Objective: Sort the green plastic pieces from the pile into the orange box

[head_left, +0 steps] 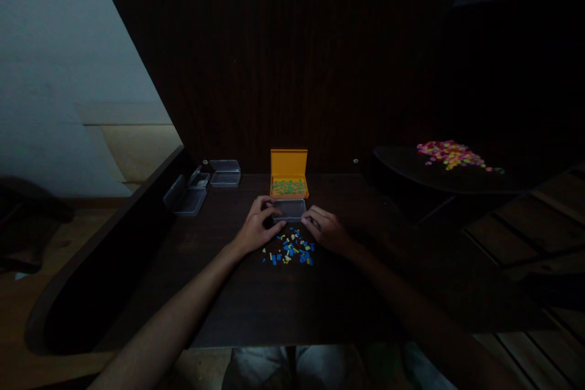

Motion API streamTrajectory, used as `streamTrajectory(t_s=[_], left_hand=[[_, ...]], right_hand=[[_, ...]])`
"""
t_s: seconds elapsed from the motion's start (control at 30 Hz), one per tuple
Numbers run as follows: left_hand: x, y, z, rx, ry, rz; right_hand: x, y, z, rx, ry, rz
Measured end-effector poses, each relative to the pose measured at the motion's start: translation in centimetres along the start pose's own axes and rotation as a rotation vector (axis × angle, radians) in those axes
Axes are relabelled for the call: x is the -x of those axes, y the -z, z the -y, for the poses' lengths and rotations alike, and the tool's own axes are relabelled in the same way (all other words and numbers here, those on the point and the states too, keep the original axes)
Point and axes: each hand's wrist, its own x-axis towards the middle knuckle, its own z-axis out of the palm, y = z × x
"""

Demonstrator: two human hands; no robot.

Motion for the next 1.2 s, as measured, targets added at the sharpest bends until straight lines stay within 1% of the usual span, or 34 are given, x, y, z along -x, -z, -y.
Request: streamTrajectory(t_s=[0.1,0.17,0.23,0.37,0.4,0.47,0.53,0.67,0.73,0.83,0.9,0.97,1.03,1.13,1.2], left_hand=[[-0.1,0.5,-0.7,0.049,0.112,-0.080],[-0.2,0.8,-0.9,0.121,0.155,-0.088],[-0.2,0.9,-0.9,0.265,0.182,-0.051],[-0.2,0.7,-0.6,0.632,0.298,0.094],[-0.1,0.6,-0.6,0.693,0.323,0.110],[-0.1,0.4,-0.6,0.766,0.340,0.098],[-0.2,0.3,-0.6,0.799,0.326,0.072],[-0.2,0.3,-0.6,0.830,0.311,0.062],[-0.2,0.3,-0.5,0.844,0.317,0.037],[-0.3,0.3,-0.1,0.840,0.333,-0.006],[-0.3,0.3,0.2,0.803,0.342,-0.022],[-0.2,0.2,0.5,0.763,0.345,-0.036],[-0.2,0.1,0.8,0.748,0.345,-0.053],[-0.2,-0.1,1.1,0.767,0.355,-0.074],[-0.2,-0.1,1.1,0.779,0.360,-0.067]], right_hand=[[-0.1,0.4,0.6,-0.069,0.007,-0.056],[-0.1,0.7,1.0,-0.100,0.017,-0.080],[0.0,0.9,1.4,-0.122,0.033,-0.083],[0.1,1.3,1.7,-0.145,0.020,-0.070],[0.1,1.3,1.7,-0.150,0.012,-0.065],[0.1,1.4,1.7,-0.154,0.006,-0.054],[0.1,1.4,1.7,-0.149,0.015,-0.043],[0.2,1.3,1.4,-0.125,0.047,-0.024],[0.3,1.5,1.3,-0.109,0.044,-0.045],[0.3,2.4,0.9,-0.094,0.004,-0.080],[0.3,3.2,0.5,-0.094,-0.002,-0.013],[0.3,3.7,0.2,-0.101,0.017,0.107],[0.3,3.8,-0.2,-0.112,0.037,0.195],[0.4,3.5,-0.5,-0.133,0.054,0.255],[0.5,3.3,-0.5,-0.155,0.068,0.276]])
